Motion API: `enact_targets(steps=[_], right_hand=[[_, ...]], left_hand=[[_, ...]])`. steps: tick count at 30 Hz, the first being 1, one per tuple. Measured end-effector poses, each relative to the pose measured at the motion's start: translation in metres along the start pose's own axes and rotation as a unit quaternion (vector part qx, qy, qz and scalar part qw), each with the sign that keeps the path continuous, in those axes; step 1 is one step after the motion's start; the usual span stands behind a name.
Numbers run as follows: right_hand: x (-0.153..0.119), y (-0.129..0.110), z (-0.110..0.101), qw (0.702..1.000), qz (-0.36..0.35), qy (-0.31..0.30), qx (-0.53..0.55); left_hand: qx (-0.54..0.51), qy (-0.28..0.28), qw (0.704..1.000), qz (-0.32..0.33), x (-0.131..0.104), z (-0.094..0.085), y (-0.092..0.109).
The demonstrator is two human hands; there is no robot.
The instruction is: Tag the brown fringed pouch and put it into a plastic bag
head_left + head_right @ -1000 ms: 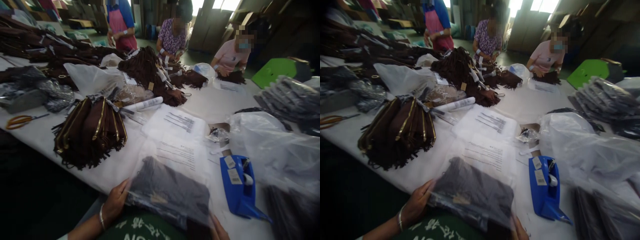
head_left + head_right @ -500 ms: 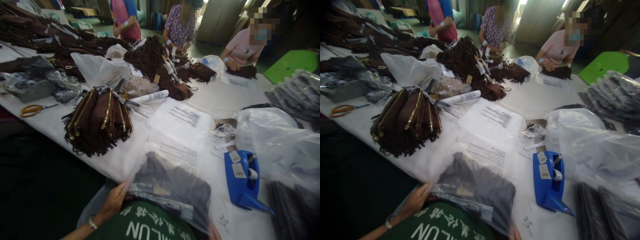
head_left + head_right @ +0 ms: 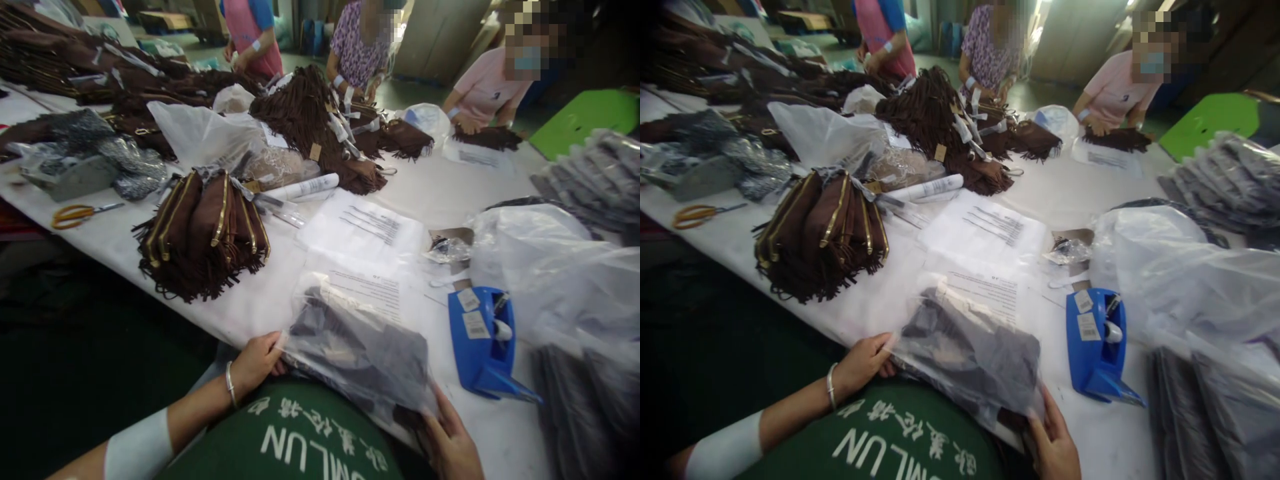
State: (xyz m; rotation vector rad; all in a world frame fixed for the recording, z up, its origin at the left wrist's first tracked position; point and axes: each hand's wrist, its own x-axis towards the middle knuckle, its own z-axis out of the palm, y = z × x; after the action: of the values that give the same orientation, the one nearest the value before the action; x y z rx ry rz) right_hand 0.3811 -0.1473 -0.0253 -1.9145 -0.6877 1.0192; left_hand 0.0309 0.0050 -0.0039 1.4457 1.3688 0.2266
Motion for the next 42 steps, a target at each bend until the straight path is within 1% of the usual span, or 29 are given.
enact_targets(steps=[1,3,4,5,6,7,8,9,10,11,12,13,15,16,19,21,23,25,27,29,31,33,34,36,38,40,42], right_hand=[[-0.003,-0.004,0.001,0.999,-0.033,0.018,-0.030],[-0.012,-0.014,0.005,0.988,-0.111,0.053,-0.092],[-0.018,-0.021,0.008,0.979,-0.156,0.053,-0.118],[-0.023,-0.029,0.012,0.971,-0.197,0.021,-0.135],[-0.027,-0.038,0.018,0.960,-0.234,-0.053,-0.144],[-0.029,-0.047,0.025,0.940,-0.267,-0.154,-0.145],[-0.030,-0.057,0.033,0.909,-0.292,-0.262,-0.142],[-0.029,-0.067,0.042,0.869,-0.312,-0.357,-0.139],[-0.028,-0.076,0.051,0.832,-0.327,-0.426,-0.140],[-0.025,-0.084,0.060,0.803,-0.338,-0.467,-0.149],[-0.023,-0.091,0.069,0.784,-0.348,-0.487,-0.166],[-0.021,-0.096,0.077,0.771,-0.360,-0.489,-0.190],[-0.017,-0.099,0.089,0.749,-0.391,-0.476,-0.245],[-0.015,-0.098,0.092,0.746,-0.407,-0.455,-0.267],[-0.007,-0.087,0.095,0.746,-0.470,-0.354,-0.313],[-0.001,-0.077,0.090,0.731,-0.516,-0.291,-0.339],[0.002,-0.065,0.081,0.712,-0.549,-0.251,-0.357],[0.001,-0.048,0.067,0.713,-0.564,-0.213,-0.357],[-0.007,-0.028,0.048,0.737,-0.559,-0.171,-0.340],[-0.019,-0.006,0.028,0.779,-0.539,-0.108,-0.301],[-0.029,0.012,0.010,0.824,-0.499,-0.016,-0.267],[-0.033,0.023,-0.002,0.858,-0.435,0.073,-0.262],[-0.032,0.024,-0.004,0.871,-0.401,0.099,-0.267],[-0.026,0.022,-0.002,0.888,-0.347,0.113,-0.278],[-0.014,0.016,0.006,0.897,-0.321,0.114,-0.283],[-0.001,0.010,0.016,0.900,-0.306,0.130,-0.282],[0.010,0.008,0.021,0.908,-0.284,0.154,-0.266]], left_hand=[[0.054,0.020,0.998,0.022,-0.001,-0.001,-0.001],[0.159,0.087,0.980,0.081,-0.003,-0.004,-0.004],[0.196,0.123,0.966,0.116,-0.004,-0.005,-0.006],[0.218,0.154,0.952,0.152,-0.005,-0.006,-0.007],[0.233,0.176,0.937,0.192,-0.005,-0.007,-0.006],[0.245,0.191,0.922,0.233,-0.004,-0.007,-0.004],[0.257,0.200,0.905,0.274,-0.001,-0.006,0.000],[0.270,0.204,0.889,0.309,0.001,-0.005,0.005],[0.282,0.205,0.875,0.337,0.004,-0.004,0.011],[0.292,0.204,0.864,0.356,0.007,-0.002,0.017],[0.300,0.206,0.855,0.369,0.009,-0.001,0.022],[0.307,0.209,0.848,0.378,0.010,0.001,0.026],[0.321,0.213,0.833,0.398,0.009,0.003,0.028],[0.331,0.211,0.823,0.409,0.007,0.004,0.026],[0.357,0.188,0.798,0.447,-0.001,0.004,0.009],[0.362,0.172,0.791,0.462,-0.004,0.003,-0.005],[0.360,0.163,0.791,0.468,-0.005,0.002,-0.016],[0.353,0.154,0.792,0.474,-0.003,0.000,-0.024],[0.343,0.148,0.792,0.482,0.000,-0.003,-0.029],[0.335,0.138,0.794,0.488,0.002,-0.005,-0.033],[0.333,0.130,0.795,0.490,0.003,-0.007,-0.036],[0.331,0.135,0.796,0.489,0.006,-0.008,-0.040],[0.330,0.143,0.796,0.487,0.007,-0.009,-0.042],[0.335,0.151,0.797,0.481,0.010,-0.010,-0.045],[0.352,0.146,0.796,0.471,0.012,-0.012,-0.047],[0.374,0.148,0.797,0.450,0.013,-0.015,-0.048],[0.386,0.170,0.803,0.421,0.014,-0.016,-0.047]])
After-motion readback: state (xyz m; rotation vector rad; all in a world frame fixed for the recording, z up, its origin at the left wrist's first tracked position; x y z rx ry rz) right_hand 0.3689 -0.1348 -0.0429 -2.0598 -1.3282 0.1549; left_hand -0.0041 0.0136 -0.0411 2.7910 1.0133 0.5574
